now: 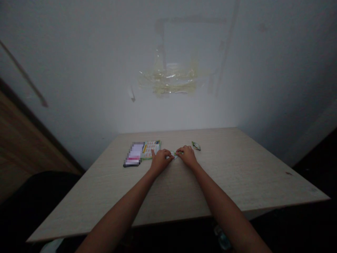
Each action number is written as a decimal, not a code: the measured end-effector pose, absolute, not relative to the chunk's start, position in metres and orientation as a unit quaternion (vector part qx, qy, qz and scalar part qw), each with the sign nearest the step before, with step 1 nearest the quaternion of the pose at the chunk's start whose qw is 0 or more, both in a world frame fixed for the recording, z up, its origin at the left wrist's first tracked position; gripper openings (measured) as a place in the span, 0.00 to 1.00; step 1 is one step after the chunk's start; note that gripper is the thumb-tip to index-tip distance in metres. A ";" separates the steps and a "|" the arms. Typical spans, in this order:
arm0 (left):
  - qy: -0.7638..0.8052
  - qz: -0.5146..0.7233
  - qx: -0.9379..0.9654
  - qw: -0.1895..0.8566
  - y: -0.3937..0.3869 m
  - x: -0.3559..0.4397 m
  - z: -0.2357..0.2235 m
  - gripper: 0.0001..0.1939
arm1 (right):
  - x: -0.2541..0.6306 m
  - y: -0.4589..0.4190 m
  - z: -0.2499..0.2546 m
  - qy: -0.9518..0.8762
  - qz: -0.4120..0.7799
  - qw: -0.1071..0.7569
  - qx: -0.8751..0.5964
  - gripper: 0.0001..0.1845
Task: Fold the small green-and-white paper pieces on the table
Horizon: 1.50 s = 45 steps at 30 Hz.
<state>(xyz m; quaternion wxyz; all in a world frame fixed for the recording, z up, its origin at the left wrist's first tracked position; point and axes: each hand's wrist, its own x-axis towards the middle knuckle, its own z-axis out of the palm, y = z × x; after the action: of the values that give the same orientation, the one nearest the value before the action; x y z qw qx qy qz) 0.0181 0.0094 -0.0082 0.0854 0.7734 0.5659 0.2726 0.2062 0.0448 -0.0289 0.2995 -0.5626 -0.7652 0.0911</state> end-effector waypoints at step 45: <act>0.562 0.247 0.788 0.052 0.011 0.020 -0.011 0.08 | 0.202 0.043 -0.028 -0.770 0.075 0.263 -0.576 0.12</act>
<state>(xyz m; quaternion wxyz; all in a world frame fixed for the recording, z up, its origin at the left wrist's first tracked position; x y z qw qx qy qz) 0.0203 0.0110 -0.0112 0.0516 0.7877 0.5618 0.2473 0.2015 0.0433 -0.0280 0.2634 -0.5760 -0.7702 0.0749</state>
